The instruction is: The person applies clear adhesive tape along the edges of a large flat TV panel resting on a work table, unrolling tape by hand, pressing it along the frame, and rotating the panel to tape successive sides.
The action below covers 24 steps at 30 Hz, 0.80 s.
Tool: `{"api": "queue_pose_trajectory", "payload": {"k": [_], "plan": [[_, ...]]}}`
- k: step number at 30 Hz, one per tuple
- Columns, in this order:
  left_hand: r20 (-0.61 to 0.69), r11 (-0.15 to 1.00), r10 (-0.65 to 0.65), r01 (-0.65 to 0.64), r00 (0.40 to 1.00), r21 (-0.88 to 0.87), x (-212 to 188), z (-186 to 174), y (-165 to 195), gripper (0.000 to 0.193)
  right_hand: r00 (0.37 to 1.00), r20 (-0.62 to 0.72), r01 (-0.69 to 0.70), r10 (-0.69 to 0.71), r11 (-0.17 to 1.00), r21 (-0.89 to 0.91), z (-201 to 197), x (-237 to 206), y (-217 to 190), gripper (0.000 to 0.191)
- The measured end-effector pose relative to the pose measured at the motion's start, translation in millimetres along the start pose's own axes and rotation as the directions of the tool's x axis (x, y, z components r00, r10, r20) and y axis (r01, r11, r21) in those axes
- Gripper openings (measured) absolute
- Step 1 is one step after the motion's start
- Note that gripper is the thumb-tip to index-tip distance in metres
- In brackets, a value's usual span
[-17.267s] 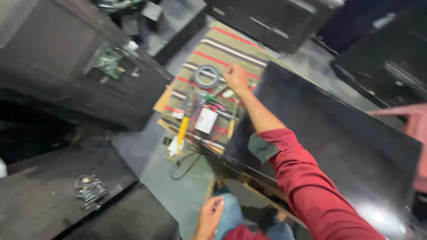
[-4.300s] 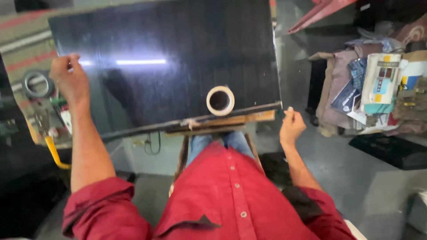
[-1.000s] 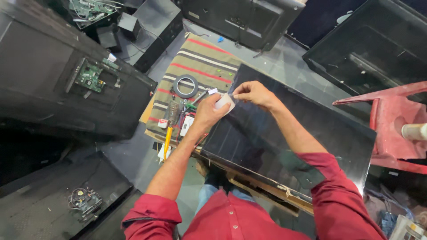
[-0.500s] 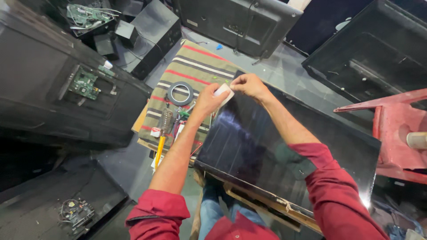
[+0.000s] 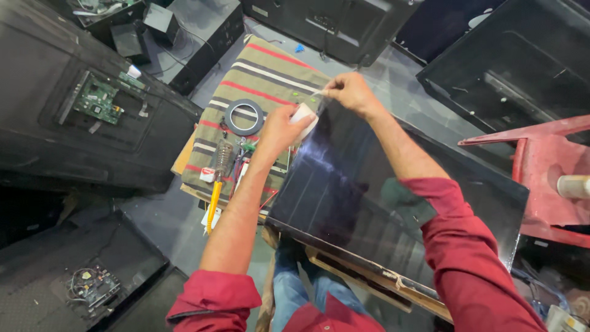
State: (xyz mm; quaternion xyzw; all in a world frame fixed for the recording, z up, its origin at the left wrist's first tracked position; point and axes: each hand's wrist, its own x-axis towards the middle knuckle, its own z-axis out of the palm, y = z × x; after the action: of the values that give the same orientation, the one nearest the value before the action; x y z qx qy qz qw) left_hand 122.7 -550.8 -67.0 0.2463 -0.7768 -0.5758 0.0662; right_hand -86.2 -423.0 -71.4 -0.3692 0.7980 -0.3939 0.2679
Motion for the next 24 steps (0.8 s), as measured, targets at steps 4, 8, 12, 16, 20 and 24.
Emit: {"api": "queue_pose_trajectory", "payload": {"k": [4, 8, 12, 16, 20, 24], "plan": [[0.032, 0.992, -0.07, 0.066, 0.997, 0.11, -9.7, -19.2, 6.1, 0.042, 0.997, -0.067, 0.034, -0.044, 0.99, -0.135, -16.5, 24.1, 14.1, 0.018], [0.004, 0.986, -0.05, 0.049, 0.999, 0.16, -30.7, -31.3, -5.7, 0.049, 0.999, 0.033, 0.002, 0.002, 0.994, -0.112, -36.6, 43.0, 28.5, 0.018], [-0.094, 0.978, -0.025, 0.044, 0.995, 0.204, -46.6, -21.5, -18.5, 0.06, 0.984, 0.178, 0.02, -0.006, 0.997, -0.078, -25.1, 64.0, 33.8, 0.018], [-0.181, 0.973, 0.017, 0.025, 0.983, 0.231, -64.1, -19.4, -25.7, 0.066, 0.981, 0.194, 0.021, 0.006, 0.99, -0.137, -15.1, 76.8, 41.9, 0.019], [-0.136, 0.97, -0.143, 0.167, 0.98, 0.179, -78.9, -11.2, -21.6, 0.057, 0.98, 0.194, -0.026, 0.051, 0.991, -0.13, -11.2, 78.5, 55.2, 0.017], [-0.075, 0.957, -0.253, 0.261, 0.965, 0.125, -75.5, -9.1, -17.3, 0.063, 0.981, 0.185, -0.033, 0.05, 0.995, -0.095, -3.8, 77.8, 64.1, 0.017]]}}
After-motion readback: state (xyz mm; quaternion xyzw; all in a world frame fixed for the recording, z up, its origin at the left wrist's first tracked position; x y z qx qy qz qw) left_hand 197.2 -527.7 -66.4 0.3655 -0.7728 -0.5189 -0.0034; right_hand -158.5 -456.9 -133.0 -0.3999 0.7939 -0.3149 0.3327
